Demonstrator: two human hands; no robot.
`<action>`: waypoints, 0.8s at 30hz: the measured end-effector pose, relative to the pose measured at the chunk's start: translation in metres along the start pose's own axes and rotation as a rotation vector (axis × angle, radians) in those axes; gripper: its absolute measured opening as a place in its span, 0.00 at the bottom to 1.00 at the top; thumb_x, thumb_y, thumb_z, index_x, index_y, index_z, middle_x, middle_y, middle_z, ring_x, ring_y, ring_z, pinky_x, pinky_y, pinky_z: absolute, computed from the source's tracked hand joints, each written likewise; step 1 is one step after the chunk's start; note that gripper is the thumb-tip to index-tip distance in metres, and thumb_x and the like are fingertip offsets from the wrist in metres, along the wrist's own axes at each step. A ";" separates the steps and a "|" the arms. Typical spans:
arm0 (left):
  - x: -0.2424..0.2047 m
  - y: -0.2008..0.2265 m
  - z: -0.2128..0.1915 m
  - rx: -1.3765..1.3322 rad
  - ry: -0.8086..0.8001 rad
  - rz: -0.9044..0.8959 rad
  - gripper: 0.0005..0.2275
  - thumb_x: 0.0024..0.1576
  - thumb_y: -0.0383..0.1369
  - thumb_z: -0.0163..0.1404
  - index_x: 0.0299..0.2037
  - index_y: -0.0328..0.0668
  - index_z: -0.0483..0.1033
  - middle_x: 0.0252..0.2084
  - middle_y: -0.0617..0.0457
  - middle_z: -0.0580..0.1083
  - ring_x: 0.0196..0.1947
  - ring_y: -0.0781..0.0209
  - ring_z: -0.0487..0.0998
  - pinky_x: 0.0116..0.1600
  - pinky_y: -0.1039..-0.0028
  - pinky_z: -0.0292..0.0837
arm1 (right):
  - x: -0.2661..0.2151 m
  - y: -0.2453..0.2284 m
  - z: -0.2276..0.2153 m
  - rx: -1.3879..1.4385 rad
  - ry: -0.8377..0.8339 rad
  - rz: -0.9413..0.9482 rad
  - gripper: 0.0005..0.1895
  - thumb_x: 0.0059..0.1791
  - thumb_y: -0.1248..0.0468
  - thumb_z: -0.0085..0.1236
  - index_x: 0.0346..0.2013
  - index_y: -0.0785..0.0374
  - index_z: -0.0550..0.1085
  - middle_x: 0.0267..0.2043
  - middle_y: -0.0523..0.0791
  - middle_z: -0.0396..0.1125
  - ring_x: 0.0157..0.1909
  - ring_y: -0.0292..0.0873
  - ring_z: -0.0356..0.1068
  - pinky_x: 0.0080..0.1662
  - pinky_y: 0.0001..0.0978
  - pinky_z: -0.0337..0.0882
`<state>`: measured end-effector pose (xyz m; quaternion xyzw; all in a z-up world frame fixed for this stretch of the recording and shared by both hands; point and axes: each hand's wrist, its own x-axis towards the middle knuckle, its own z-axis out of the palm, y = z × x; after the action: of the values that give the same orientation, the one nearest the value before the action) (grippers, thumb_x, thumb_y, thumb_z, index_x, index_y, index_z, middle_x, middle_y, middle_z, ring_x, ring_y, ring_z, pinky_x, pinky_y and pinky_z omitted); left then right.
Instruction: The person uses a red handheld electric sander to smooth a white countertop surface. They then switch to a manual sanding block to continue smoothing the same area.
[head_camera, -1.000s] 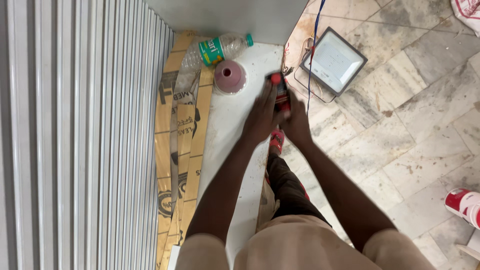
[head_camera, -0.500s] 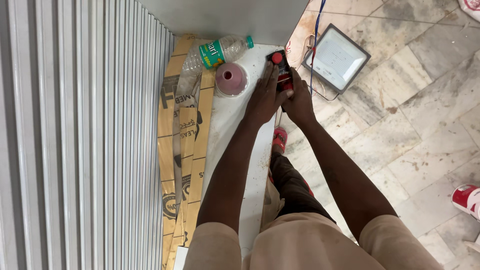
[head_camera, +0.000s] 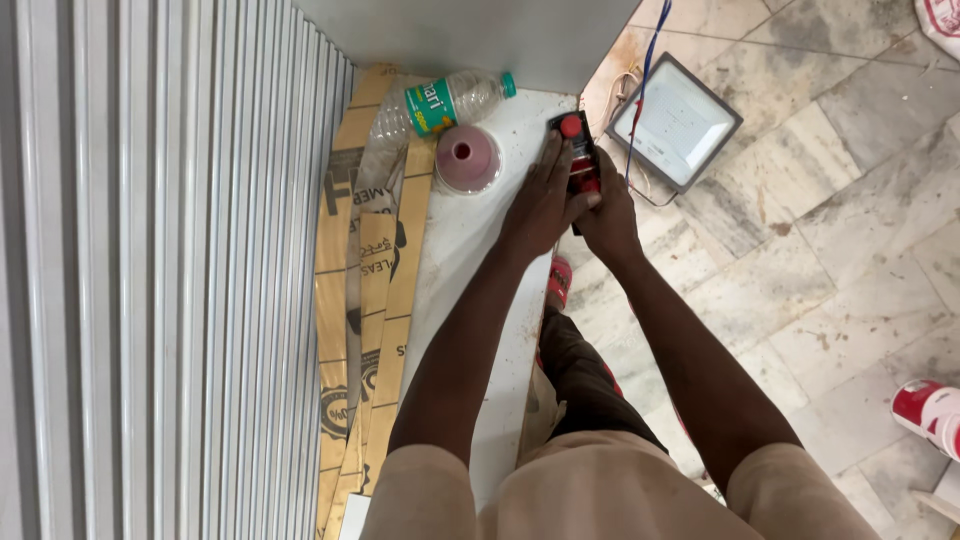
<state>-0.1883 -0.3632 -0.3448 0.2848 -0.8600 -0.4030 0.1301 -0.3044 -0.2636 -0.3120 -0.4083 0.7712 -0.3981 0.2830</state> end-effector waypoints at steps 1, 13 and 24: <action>0.004 0.000 -0.001 0.003 -0.008 -0.005 0.41 0.62 0.51 0.52 0.75 0.28 0.47 0.78 0.30 0.47 0.79 0.37 0.49 0.77 0.55 0.50 | 0.003 -0.004 -0.002 -0.010 0.010 -0.037 0.39 0.46 0.67 0.57 0.72 0.68 0.58 0.57 0.58 0.69 0.57 0.60 0.70 0.56 0.47 0.71; -0.124 0.050 -0.010 -0.026 0.028 -0.008 0.41 0.59 0.43 0.57 0.75 0.29 0.45 0.77 0.30 0.47 0.78 0.33 0.49 0.77 0.53 0.50 | -0.115 -0.015 0.019 -0.091 0.003 -0.014 0.45 0.43 0.68 0.60 0.73 0.66 0.55 0.55 0.63 0.65 0.56 0.66 0.67 0.55 0.53 0.69; 0.010 0.001 -0.008 -0.029 -0.050 -0.050 0.40 0.59 0.46 0.59 0.72 0.28 0.49 0.77 0.29 0.47 0.77 0.35 0.49 0.76 0.57 0.51 | 0.011 0.005 0.002 0.021 -0.016 0.024 0.39 0.47 0.67 0.55 0.73 0.68 0.56 0.54 0.58 0.70 0.52 0.62 0.70 0.54 0.51 0.72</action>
<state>-0.1931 -0.3737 -0.3386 0.2943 -0.8497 -0.4254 0.1023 -0.3105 -0.2715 -0.3187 -0.3990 0.7696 -0.3994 0.2982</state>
